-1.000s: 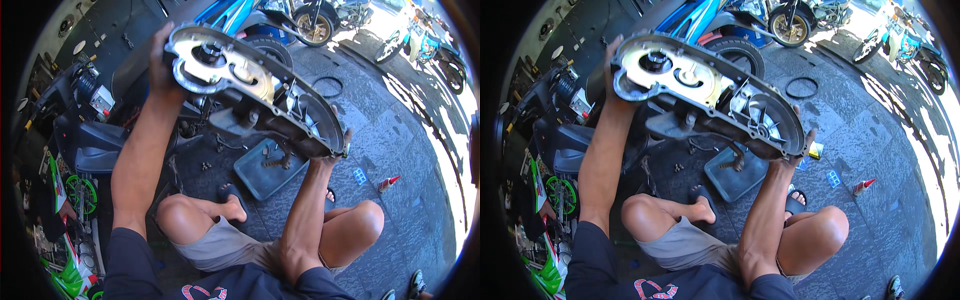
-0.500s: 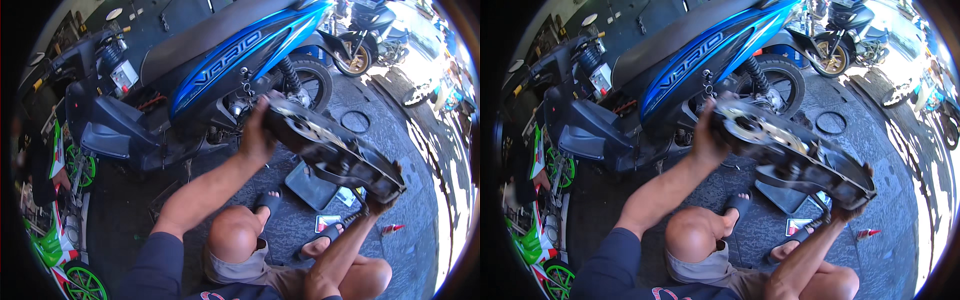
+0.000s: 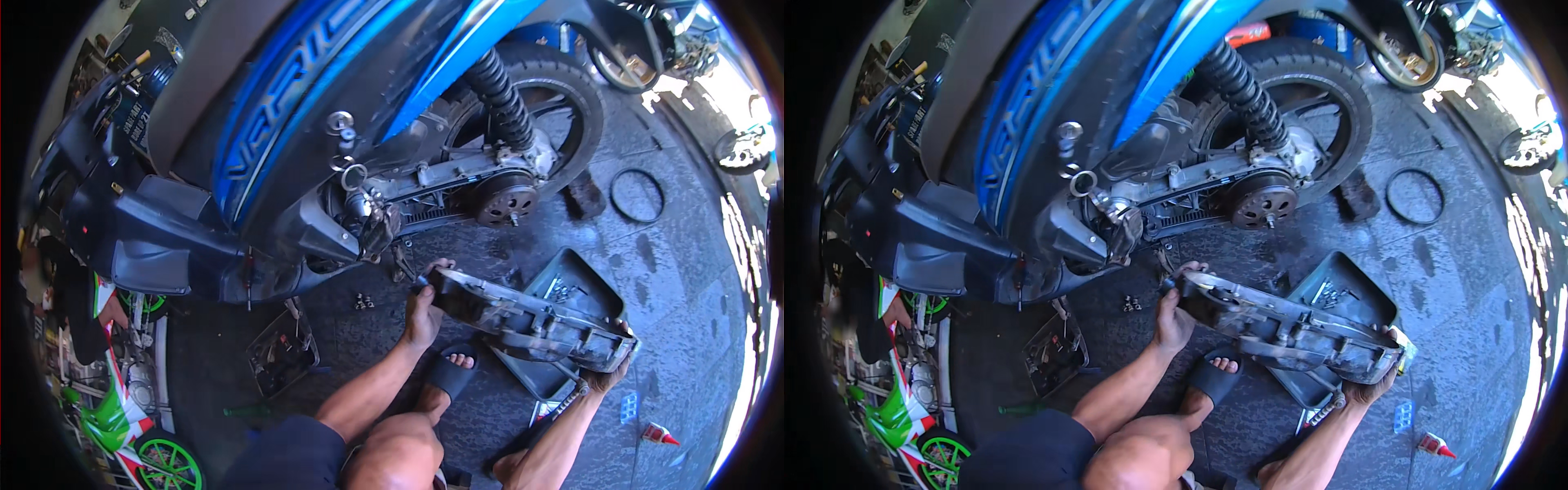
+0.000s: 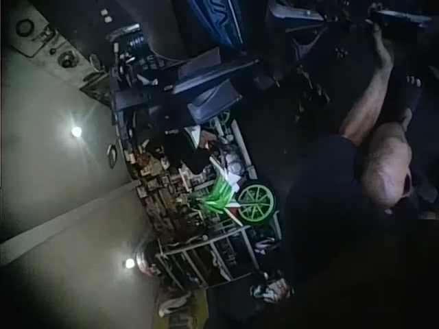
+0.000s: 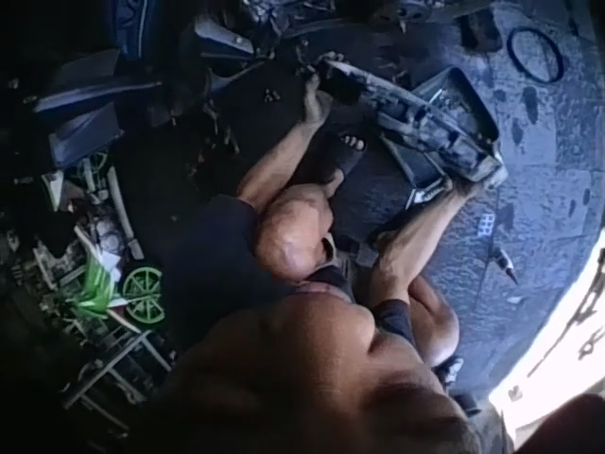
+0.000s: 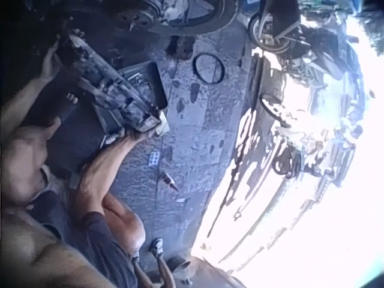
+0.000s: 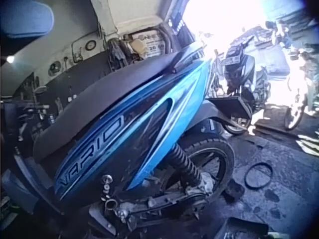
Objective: The recorder is cleaning and reassembling the CVT casing of a blue motorcycle using various mechanical tools.
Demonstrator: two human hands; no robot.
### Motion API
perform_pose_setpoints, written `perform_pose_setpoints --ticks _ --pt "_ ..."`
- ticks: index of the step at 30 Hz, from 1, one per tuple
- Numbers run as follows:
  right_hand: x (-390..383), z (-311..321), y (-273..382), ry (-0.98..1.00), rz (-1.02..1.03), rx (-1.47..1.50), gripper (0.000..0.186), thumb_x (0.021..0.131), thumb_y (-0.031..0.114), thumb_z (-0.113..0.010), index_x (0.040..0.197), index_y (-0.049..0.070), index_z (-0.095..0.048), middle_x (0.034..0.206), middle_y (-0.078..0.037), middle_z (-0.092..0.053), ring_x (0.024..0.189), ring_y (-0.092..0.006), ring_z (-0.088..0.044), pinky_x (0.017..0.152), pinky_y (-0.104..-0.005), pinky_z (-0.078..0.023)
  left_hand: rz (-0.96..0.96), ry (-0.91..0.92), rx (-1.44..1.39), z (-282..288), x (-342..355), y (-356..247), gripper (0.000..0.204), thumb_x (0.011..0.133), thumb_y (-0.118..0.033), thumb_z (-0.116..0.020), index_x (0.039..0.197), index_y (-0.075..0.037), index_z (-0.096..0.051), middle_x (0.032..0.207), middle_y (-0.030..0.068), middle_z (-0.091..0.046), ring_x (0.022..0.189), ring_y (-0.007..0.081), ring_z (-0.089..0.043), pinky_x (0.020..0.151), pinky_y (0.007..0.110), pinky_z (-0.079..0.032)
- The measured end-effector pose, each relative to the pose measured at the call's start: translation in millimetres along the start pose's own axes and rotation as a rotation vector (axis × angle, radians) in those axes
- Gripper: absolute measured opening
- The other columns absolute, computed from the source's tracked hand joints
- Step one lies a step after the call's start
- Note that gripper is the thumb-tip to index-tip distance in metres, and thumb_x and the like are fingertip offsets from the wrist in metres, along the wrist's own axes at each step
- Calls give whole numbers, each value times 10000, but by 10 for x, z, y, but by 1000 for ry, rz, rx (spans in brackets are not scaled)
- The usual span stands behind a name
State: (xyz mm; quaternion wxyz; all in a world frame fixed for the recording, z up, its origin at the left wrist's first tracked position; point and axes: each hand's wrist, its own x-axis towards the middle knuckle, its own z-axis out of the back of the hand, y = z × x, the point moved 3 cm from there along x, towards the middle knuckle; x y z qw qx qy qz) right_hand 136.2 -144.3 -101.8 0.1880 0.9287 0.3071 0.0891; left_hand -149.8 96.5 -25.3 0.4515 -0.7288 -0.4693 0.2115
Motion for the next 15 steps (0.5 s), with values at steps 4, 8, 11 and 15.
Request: perform_pose_setpoints --ticks 4,8,11,15 --pt "374 -97 -694 -21 -72 97 539 988 400 -481 1350 1 -505 1327 -154 -563 1275 -306 -479 1134 -466 -315 -89 -114 -12 411 101 -65 667 931 -465 -491 1411 -9 -408 1415 131 -465 1338 248 -407 1139 409 -274" --pt "745 -230 -1203 -11 -149 87 598 979 465 -470 1337 -12 -510 1298 -153 -571 1279 -323 -480 1148 -471 -287 -63 -281 180 774 91 -176 678 944 -507 -384 1429 -33 -393 1435 123 -454 1340 259 -418 1128 425 -306" --pt "979 -247 -1451 -45 -171 94 598 980 458 -466 1340 -18 -504 1317 -162 -557 1294 -336 -465 1157 -470 -265 -8 -360 208 941 22 -207 666 953 -505 -320 1434 -50 -391 1428 112 -465 1323 267 -448 1116 437 -344" --pt "1219 -252 -1683 41 -227 162 579 991 448 -452 1336 -15 -499 1341 -164 -538 1300 -339 -455 1152 -462 -275 44 -419 226 1014 26 -230 694 931 -535 -323 1436 -64 -384 1431 110 -459 1320 280 -453 1110 464 -357"
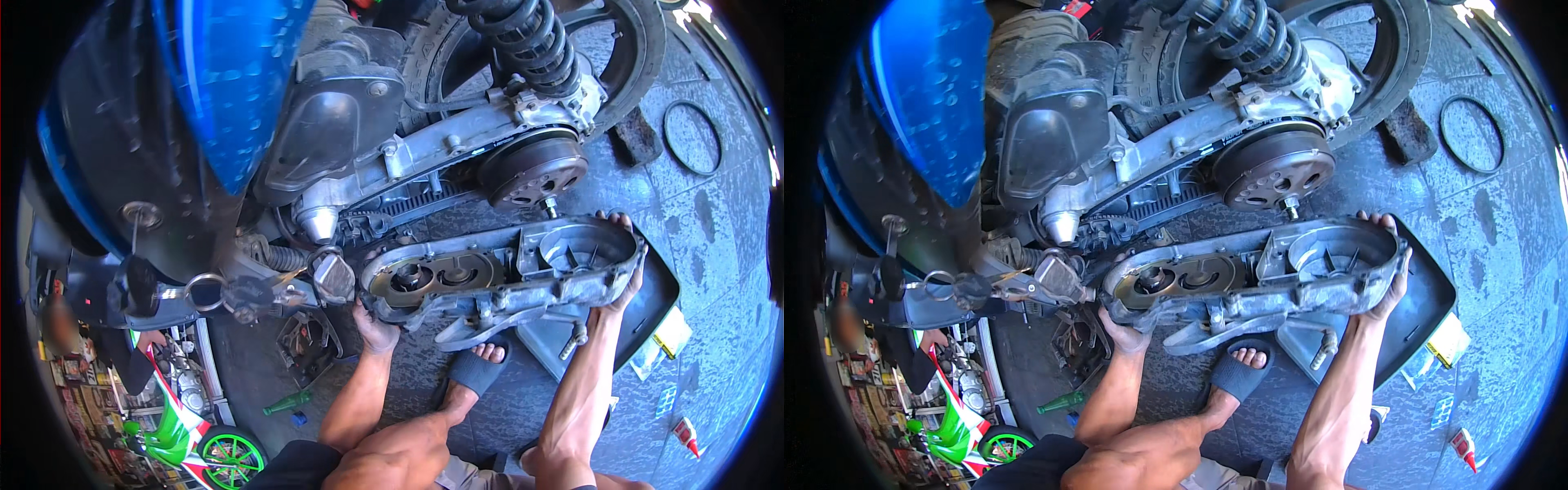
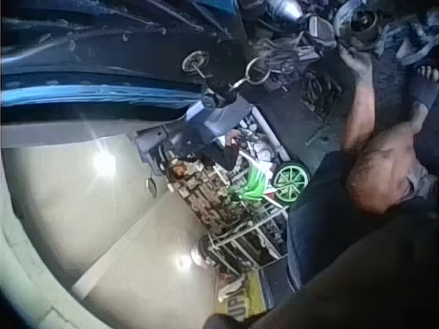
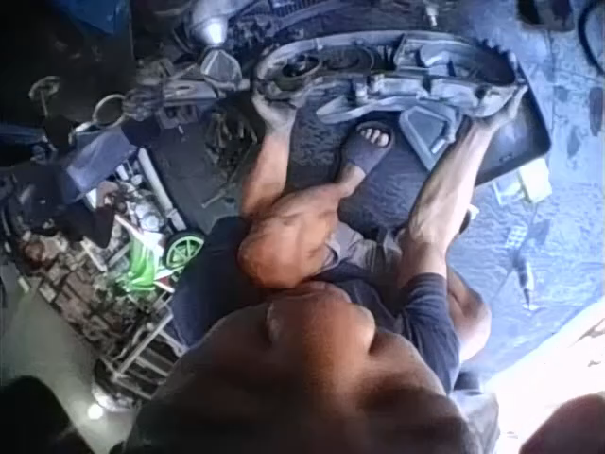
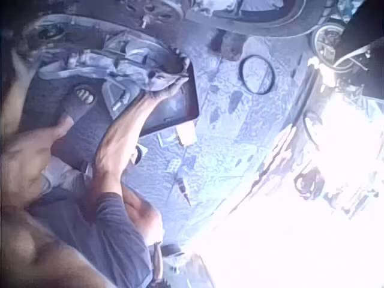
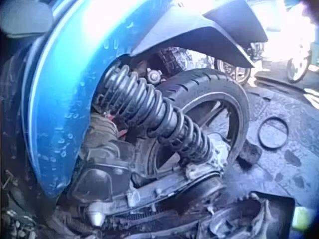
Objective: The recorder is cleaning and reassembling the CVT casing of a blue motorcycle using various mechanical tools.
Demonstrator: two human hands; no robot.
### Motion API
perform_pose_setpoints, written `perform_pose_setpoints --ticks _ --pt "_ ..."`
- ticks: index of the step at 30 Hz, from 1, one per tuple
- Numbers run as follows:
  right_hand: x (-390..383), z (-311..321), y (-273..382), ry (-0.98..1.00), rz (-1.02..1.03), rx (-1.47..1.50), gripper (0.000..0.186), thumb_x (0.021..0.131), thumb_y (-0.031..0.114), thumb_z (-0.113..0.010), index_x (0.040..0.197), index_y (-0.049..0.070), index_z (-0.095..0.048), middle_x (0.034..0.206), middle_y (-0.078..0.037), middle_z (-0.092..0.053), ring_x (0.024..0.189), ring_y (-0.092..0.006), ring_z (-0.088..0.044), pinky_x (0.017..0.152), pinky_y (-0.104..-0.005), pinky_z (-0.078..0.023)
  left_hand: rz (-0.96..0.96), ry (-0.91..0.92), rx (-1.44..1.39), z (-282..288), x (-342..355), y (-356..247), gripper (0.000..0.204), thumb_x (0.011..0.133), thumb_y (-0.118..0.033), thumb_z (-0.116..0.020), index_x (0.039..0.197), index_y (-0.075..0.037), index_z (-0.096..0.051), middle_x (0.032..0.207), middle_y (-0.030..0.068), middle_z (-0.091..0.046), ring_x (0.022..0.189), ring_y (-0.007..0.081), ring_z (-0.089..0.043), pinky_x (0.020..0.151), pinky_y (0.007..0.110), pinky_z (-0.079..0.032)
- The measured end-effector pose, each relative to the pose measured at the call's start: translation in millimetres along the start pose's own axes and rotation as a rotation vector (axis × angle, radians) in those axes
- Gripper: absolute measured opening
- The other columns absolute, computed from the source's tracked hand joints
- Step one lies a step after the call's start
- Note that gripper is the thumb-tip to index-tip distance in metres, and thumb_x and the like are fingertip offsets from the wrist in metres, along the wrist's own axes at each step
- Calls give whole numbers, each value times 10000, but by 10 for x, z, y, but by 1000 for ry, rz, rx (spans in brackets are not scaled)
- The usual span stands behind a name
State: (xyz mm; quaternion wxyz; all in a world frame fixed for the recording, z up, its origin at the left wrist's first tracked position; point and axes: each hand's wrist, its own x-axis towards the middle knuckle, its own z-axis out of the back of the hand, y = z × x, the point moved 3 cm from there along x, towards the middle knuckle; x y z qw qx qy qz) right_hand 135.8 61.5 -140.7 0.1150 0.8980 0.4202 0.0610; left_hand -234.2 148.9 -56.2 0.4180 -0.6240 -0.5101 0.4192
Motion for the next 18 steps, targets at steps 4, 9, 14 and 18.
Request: perform_pose_setpoints --ticks 4,9,14,18 --pt "192 52 -121 -127 -121 -16 504 996 394 -486 1248 -33 -576 1218 -178 -622 1199 -342 -542 1096 -464 -366 -28 -27 45 -33 90 -28 710 884 -531 -473 1416 -67 -399 1413 115 -463 1314 281 -444 1105 487 -351" --pt "295 12 -131 -298 -204 -65 479 998 362 -506 1219 -57 -573 1160 -177 -633 1113 -302 -584 1039 -422 -435 -126 -37 11 114 155 56 712 853 -445 -614 1397 -32 -415 1410 107 -476 1316 279 -436 1125 479 -302" --pt "299 -180 -26 -381 -225 -143 470 1001 368 -504 1214 -43 -579 1152 -175 -652 1044 -275 -634 966 -397 -493 -84 -141 -51 343 192 116 522 925 -356 -605 1337 -57 -491 1346 58 -527 1247 215 -488 1090 410 -342" --pt "329 -453 44 -395 -249 -194 456 995 390 -518 1182 -17 -606 1117 -145 -669 1019 -240 -643 926 -385 -504 -140 -82 -117 219 209 -26 534 911 -498 -623 1213 -59 -594 1171 78 -639 1068 202 -612 987 377 -459"
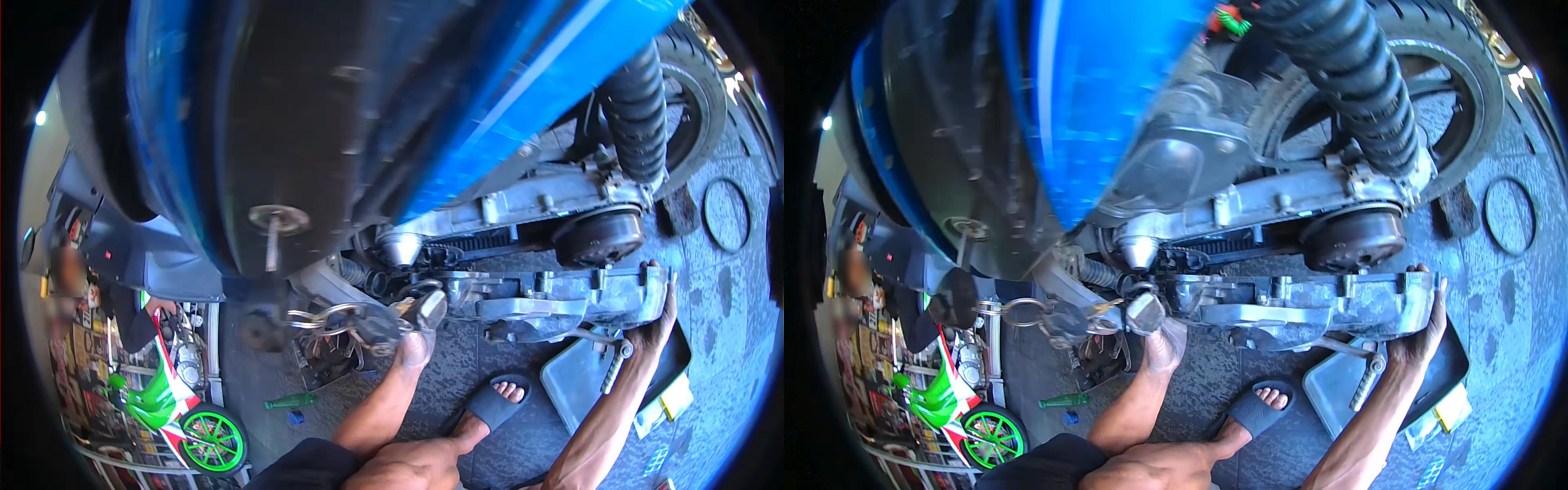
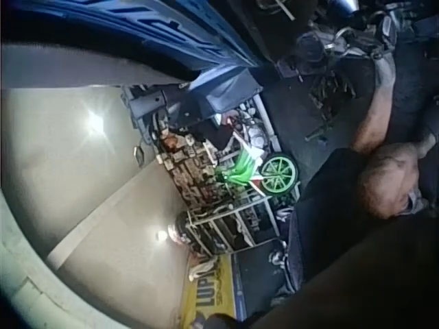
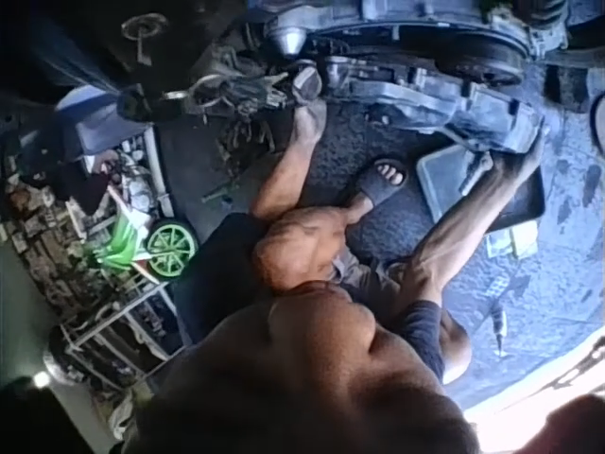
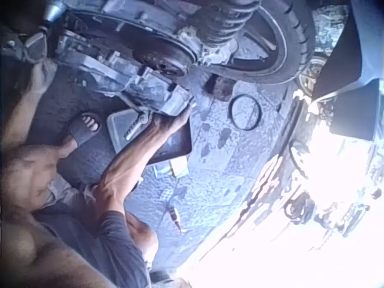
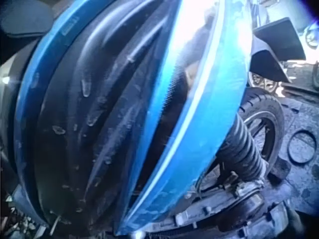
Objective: The recorder is cleaning and reassembling the CVT casing of a blue motorcycle using various mechanical tools.
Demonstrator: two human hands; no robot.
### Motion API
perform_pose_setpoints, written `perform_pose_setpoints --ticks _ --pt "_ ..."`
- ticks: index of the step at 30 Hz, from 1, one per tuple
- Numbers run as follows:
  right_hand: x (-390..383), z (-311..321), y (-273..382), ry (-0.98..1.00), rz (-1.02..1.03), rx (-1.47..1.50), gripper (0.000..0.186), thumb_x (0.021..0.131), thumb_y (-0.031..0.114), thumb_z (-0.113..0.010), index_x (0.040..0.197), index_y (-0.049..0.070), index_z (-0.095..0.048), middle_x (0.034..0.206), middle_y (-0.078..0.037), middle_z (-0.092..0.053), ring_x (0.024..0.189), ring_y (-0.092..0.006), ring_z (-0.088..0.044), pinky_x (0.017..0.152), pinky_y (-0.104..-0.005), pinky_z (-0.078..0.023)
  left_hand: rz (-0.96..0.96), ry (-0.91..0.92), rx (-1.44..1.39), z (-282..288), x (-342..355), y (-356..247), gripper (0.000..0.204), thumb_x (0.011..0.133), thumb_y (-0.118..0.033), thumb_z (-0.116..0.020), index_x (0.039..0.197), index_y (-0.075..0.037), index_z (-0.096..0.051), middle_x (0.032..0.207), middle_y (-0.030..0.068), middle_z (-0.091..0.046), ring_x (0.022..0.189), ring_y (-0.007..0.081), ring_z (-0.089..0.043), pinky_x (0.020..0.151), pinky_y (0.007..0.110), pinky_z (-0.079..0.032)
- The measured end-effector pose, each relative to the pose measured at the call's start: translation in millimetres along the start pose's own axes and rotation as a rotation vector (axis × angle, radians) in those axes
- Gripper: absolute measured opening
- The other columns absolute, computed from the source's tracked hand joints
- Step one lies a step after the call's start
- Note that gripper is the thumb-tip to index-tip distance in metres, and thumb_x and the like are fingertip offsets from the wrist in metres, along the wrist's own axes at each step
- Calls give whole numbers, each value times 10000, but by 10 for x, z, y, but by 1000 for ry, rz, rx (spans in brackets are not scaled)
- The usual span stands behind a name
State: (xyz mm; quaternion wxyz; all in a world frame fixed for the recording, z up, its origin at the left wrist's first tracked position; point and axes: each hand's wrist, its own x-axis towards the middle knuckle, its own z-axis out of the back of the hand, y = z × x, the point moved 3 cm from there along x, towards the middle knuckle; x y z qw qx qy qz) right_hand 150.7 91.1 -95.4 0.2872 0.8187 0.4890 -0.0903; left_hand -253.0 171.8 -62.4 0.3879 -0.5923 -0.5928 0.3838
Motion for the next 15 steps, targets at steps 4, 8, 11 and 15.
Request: perform_pose_setpoints --ticks 4,8,11,15 --pt "-99 -269 87 -25 37 -58 491 978 400 -551 1224 -24 -569 1120 -131 -649 970 -221 -644 886 -374 -516 67 70 -49 -178 -26 -144 522 908 -487 -611 1233 -80 -585 1242 65 -613 1166 233 -562 1056 428 -391" --pt "-172 -503 86 81 39 -62 410 978 395 -552 1145 26 -615 1029 -100 -679 929 -222 -660 832 -388 -535 93 5 -97 -156 -5 -166 435 933 -435 -593 1180 -79 -630 1210 41 -639 1174 195 -553 1055 378 -376" --pt "-192 -588 31 53 26 -54 401 982 391 -544 1139 30 -616 1028 -100 -680 932 -221 -660 834 -390 -534 81 -87 -114 -36 31 -170 468 923 -480 -596 1165 -82 -638 1195 39 -650 1152 167 -575 1025 339 -412" --pt "-193 -674 -21 82 -15 -75 385 991 394 -524 1119 44 -622 1025 -106 -687 927 -219 -669 828 -394 -541 142 -64 -189 51 14 -177 476 926 -483 -589 1169 -76 -632 1145 42 -672 1075 186 -634 966 358 -488"
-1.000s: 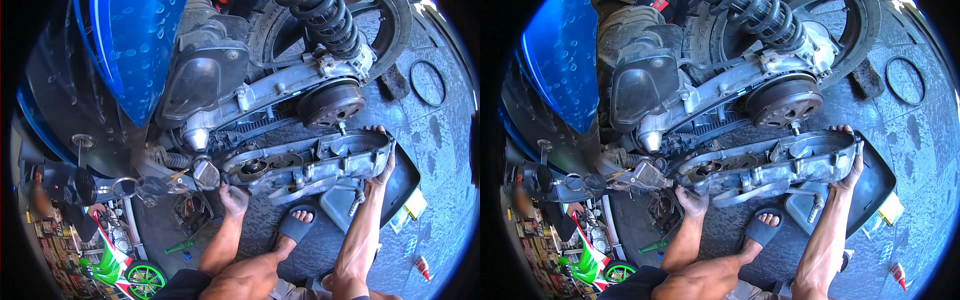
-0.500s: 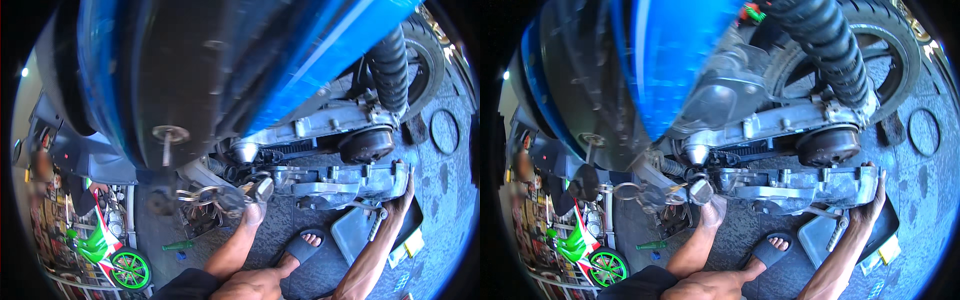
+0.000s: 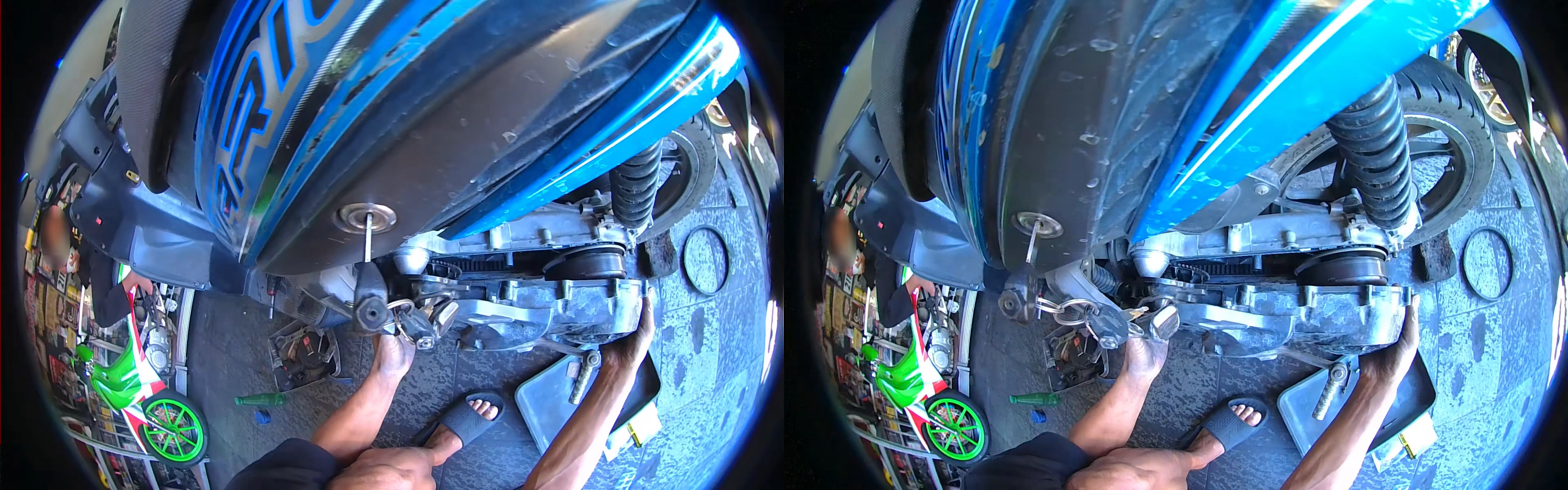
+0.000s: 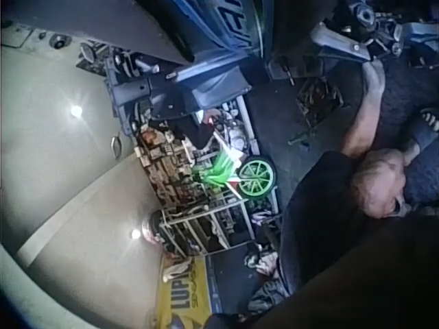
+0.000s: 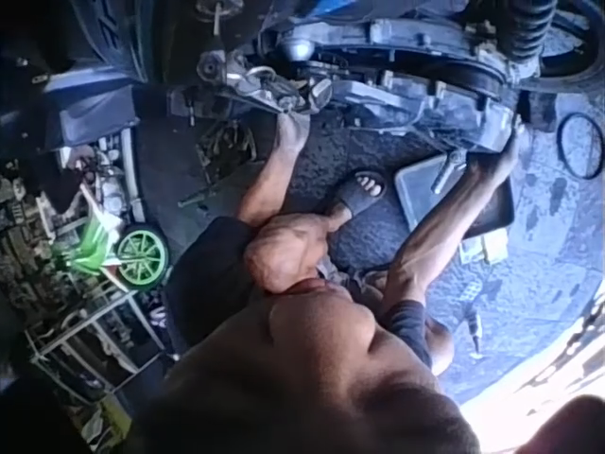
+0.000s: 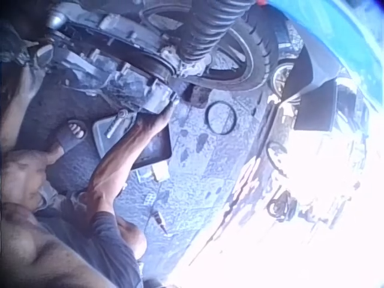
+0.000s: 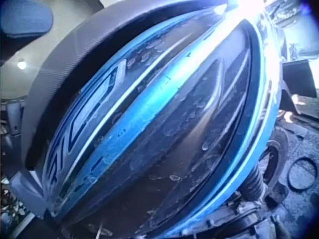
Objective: The recorder is cleaning and reassembling the CVT casing of a blue motorcycle using various mechanical tools.
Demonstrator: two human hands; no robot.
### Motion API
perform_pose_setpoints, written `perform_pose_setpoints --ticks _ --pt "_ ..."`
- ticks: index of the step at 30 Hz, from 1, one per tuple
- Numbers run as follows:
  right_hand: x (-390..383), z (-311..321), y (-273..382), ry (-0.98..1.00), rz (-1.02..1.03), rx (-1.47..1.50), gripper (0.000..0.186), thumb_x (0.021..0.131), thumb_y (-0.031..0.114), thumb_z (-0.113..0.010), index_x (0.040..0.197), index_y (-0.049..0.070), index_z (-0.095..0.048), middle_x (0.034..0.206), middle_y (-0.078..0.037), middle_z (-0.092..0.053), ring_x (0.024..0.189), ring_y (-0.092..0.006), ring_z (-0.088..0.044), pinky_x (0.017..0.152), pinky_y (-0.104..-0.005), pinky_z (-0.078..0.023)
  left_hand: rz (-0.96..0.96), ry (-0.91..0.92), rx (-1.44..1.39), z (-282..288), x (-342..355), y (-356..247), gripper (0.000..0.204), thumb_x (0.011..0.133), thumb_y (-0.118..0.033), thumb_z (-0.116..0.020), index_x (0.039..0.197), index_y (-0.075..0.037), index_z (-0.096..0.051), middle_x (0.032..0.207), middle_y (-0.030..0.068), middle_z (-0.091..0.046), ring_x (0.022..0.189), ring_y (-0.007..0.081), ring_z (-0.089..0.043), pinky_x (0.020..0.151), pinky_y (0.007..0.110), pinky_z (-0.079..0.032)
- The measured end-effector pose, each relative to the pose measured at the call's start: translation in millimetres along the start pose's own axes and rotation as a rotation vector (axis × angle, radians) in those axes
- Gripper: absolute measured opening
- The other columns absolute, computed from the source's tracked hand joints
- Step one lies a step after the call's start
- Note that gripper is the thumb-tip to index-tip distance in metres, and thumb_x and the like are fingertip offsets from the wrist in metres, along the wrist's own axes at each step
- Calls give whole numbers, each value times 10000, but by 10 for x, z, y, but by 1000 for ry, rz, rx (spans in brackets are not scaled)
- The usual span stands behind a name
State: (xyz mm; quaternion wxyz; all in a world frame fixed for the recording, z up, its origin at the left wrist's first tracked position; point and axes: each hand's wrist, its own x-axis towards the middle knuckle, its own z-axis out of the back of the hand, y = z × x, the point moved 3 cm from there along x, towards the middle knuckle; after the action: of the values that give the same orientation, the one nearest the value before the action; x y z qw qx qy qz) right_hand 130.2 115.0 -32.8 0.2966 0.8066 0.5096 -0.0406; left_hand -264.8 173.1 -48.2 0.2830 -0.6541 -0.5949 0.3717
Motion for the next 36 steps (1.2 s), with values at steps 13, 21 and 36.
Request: perform_pose_setpoints --ticks 13,21,36 --pt "184 -31 10 -2 -32 -27 371 1001 372 -490 1196 75 -599 1097 -105 -674 980 -232 -655 863 -415 -526 -76 129 108 183 -1 112 619 811 -238 -796 1326 -87 -489 1306 23 -531 1230 173 -497 1076 375 -364" --pt "217 -6 106 100 -2 -131 365 987 363 -502 1206 81 -579 1060 -94 -678 961 -241 -660 854 -425 -526 -127 -28 346 91 -32 156 372 899 -315 -718 1090 -37 -561 1014 -19 -521 925 81 -499 802 280 -443" --pt "249 -69 238 24 -17 -299 402 999 384 -466 1213 68 -593 1138 -115 -656 1012 -259 -640 886 -430 -527 -207 -78 480 -104 -143 52 350 927 -305 -675 1052 12 -596 953 28 -608 875 102 -542 776 307 -466"
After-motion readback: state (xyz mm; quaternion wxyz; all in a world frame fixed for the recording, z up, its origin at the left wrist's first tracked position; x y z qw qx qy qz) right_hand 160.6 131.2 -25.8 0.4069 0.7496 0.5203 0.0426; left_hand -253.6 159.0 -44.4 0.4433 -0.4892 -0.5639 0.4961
